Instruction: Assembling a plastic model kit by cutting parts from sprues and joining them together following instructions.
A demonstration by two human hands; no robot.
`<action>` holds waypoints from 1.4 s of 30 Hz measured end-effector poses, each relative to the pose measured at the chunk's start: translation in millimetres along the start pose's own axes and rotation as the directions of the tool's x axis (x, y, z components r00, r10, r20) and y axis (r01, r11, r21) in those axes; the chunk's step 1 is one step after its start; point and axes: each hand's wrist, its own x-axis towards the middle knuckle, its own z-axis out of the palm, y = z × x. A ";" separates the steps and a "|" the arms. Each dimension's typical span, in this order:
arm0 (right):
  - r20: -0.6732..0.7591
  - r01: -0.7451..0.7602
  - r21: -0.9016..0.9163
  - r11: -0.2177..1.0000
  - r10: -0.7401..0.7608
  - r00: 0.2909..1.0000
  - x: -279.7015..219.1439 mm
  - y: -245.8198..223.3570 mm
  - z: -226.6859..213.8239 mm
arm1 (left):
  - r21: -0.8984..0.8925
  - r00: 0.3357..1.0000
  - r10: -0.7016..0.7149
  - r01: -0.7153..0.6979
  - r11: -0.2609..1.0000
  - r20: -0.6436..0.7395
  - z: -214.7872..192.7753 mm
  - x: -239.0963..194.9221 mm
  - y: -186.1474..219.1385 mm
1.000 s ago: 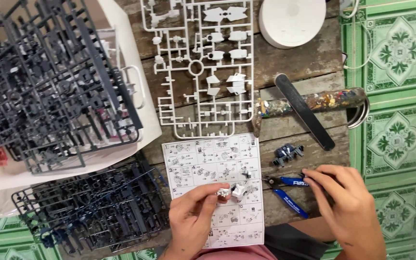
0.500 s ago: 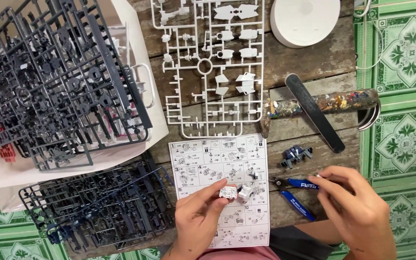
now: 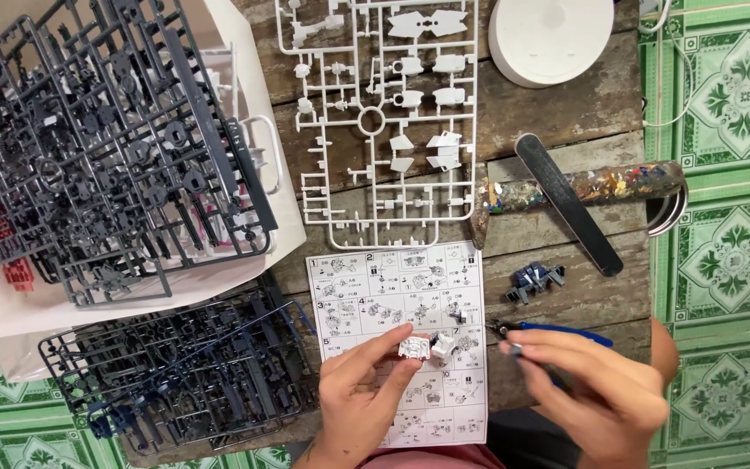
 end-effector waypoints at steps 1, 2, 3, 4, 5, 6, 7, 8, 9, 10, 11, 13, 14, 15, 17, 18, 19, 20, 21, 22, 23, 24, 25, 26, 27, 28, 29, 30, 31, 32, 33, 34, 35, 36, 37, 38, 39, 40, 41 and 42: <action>0.000 -0.003 0.000 1.000 0.003 1.000 -3.4 4.5 3.1 | 0.000 1.000 -0.002 0.002 1.000 0.002 0.0 0.3 1.7; -0.009 0.030 0.024 0.999 -0.030 1.000 -6.3 9.3 6.0 | -0.022 1.000 0.007 -0.007 1.000 0.006 0.5 1.6 3.2; -0.019 0.064 0.047 0.997 -0.063 0.998 -9.0 14.1 8.8 | -0.043 1.000 0.016 -0.016 0.999 0.009 0.9 2.9 4.7; -0.020 0.062 0.045 0.997 -0.061 0.998 -6.6 11.4 10.3 | -0.045 1.000 0.016 -0.015 0.999 0.011 0.7 3.6 5.8; -0.019 0.078 0.064 0.995 -0.077 0.997 -4.3 8.6 11.9 | -0.032 1.000 0.026 -0.026 0.999 0.010 0.2 4.2 6.8; -0.018 0.094 0.083 0.992 -0.092 0.996 -1.8 6.0 13.6 | -0.019 0.999 0.037 -0.036 0.999 0.007 -0.1 4.7 7.6; -0.017 0.093 0.082 0.992 -0.092 0.996 -4.3 6.8 14.6 | -0.020 0.999 0.036 -0.036 0.999 0.008 0.1 4.6 8.0; -0.022 0.117 0.045 0.992 -0.116 0.993 -6.2 7.6 15.6 | -0.022 0.999 0.032 -0.032 0.999 0.009 0.3 4.8 8.4; -0.026 0.140 0.009 0.990 -0.140 0.990 -8.2 8.5 16.6 | -0.025 1.000 0.028 -0.028 0.999 0.009 0.5 5.0 8.7; -0.025 0.138 0.009 0.990 -0.138 0.990 -7.1 5.7 18.0 | -0.025 1.000 0.026 -0.026 0.999 0.010 0.7 5.5 9.6; -0.034 0.130 0.004 0.992 -0.129 0.991 -5.9 3.0 19.5 | -0.035 0.999 0.036 -0.036 0.999 0.011 0.9 6.0 10.3; -0.043 0.119 -0.001 0.993 -0.119 0.992 -7.3 2.5 21.2 | -0.044 0.999 0.045 -0.044 0.998 0.014 1.0 7.0 11.6; -0.026 0.125 -0.012 0.992 -0.125 0.992 -9.5 5.0 21.5 | -0.042 0.999 0.052 -0.051 0.998 0.016 1.0 7.6 11.9; -0.008 0.131 -0.023 0.991 -0.131 0.991 -11.8 7.4 21.8 | -0.041 0.998 0.059 -0.058 0.997 0.019 0.9 8.3 12.3; 0.032 0.125 -0.033 0.992 -0.124 0.992 -18.6 14.1 21.6 | -0.043 0.997 0.073 -0.072 0.996 0.031 0.3 11.2 15.1; 0.073 0.120 -0.044 0.992 -0.116 0.990 -22.3 17.3 21.1 | -0.047 0.995 0.087 -0.085 0.995 0.042 0.1 12.1 16.5; 0.075 0.118 -0.044 0.992 -0.115 0.991 -17.2 11.9 22.6 | -0.047 0.995 0.085 -0.083 0.995 0.042 0.1 11.8 16.8; 0.056 0.143 -0.043 0.989 -0.140 0.989 -11.7 6.7 24.2 | -0.040 0.995 0.086 -0.085 0.996 0.039 0.1 11.9 17.0; 0.037 0.167 -0.043 0.985 -0.165 0.986 -6.1 1.5 25.9 | -0.034 0.995 0.088 -0.087 0.996 0.036 0.2 12.0 17.2; 0.037 0.167 -0.042 0.985 -0.165 0.986 -6.2 0.2 26.4 | -0.033 0.996 0.087 -0.086 0.996 0.036 -0.2 12.1 17.9; 0.042 0.151 -0.058 0.987 -0.149 0.988 -6.3 -1.1 26.8 | -0.045 0.996 0.084 -0.082 0.996 0.041 -0.4 12.2 18.8; 0.045 0.137 -0.075 0.988 -0.134 0.990 -5.8 -2.2 27.0 | -0.059 0.996 0.083 -0.080 0.995 0.046 -0.1 13.2 19.6; 0.043 0.138 -0.076 0.988 -0.135 0.990 -4.8 -2.2 27.6 | -0.060 0.995 0.084 -0.081 0.995 0.046 0.0 14.3 19.4; 0.040 0.150 -0.079 0.986 -0.147 0.988 -4.3 -2.5 28.0 | -0.045 0.994 0.098 -0.096 0.994 0.047 0.1 14.4 19.5; 0.036 0.161 -0.082 0.984 -0.158 0.987 -3.9 -2.9 28.5 | -0.031 0.993 0.112 -0.110 0.993 0.048 0.1 14.4 19.7; 0.035 0.162 -0.082 0.983 -0.159 0.987 -2.7 -4.6 28.8 | -0.031 0.992 0.113 -0.111 0.993 0.048 -0.1 14.5 20.0; 0.033 0.157 -0.070 0.985 -0.155 0.987 -1.5 -6.5 28.9 | -0.002 0.992 0.120 -0.120 0.993 0.050 -0.2 14.6 20.5; 0.030 0.155 -0.059 0.986 -0.153 0.988 0.3 -8.1 29.5 | 0.026 0.990 0.130 -0.132 0.991 0.052 -0.4 15.7 20.7; 0.027 0.158 -0.058 0.986 -0.156 0.987 2.9 -8.9 29.6 | 0.027 0.990 0.134 -0.135 0.990 0.052 0.0 18.1 23.3; 0.034 0.165 -0.037 0.986 -0.164 0.986 4.8 -10.0 29.7 | 0.027 0.988 0.145 -0.147 0.989 0.053 0.1 20.0 26.1; 0.041 0.173 -0.016 0.985 -0.172 0.984 6.8 -10.9 29.9 | 0.027 0.986 0.156 -0.158 0.987 0.054 0.4 21.9 28.7; 0.040 0.173 -0.016 0.985 -0.173 0.984 7.2 -12.1 30.3 | 0.027 0.986 0.157 -0.159 0.987 0.055 0.6 22.6 29.4; 0.040 0.163 0.016 0.987 -0.163 0.986 7.7 -13.3 30.6 | 0.049 0.982 0.181 -0.183 0.982 0.054 0.8 23.4 30.1; 0.041 0.154 0.049 0.987 -0.156 0.987 8.7 -14.2 31.2 | 0.072 0.977 0.205 -0.209 0.975 0.053 1.0 24.7 30.6; 0.039 0.156 0.049 0.987 -0.158 0.987 8.0 -16.5 31.1 | 0.073 0.977 0.208 -0.211 0.975 0.052 1.5 23.3 31.4; 0.031 0.127 0.043 0.991 -0.129 0.991 8.5 -18.1 31.4 | 0.128 0.975 0.217 -0.221 0.967 0.047 2.2 23.9 31.7; 0.023 0.098 0.037 0.994 -0.099 0.995 9.1 -19.5 31.5 | 0.183 0.973 0.226 -0.230 0.956 0.043 3.1 24.6 32.1; 0.018 0.101 0.035 0.994 -0.102 0.995 8.8 -18.4 31.0 | 0.182 0.972 0.232 -0.236 0.955 0.044 5.6 23.3 28.6; 0.026 0.096 0.043 0.994 -0.097 0.995 8.5 -16.8 30.7 | 0.214 0.970 0.240 -0.240 0.947 0.026 8.3 22.2 24.8; 0.037 0.089 0.051 0.995 -0.090 0.995 7.4 -15.6 30.1 | 0.245 0.969 0.246 -0.240 0.939 0.008 10.9 19.9 21.3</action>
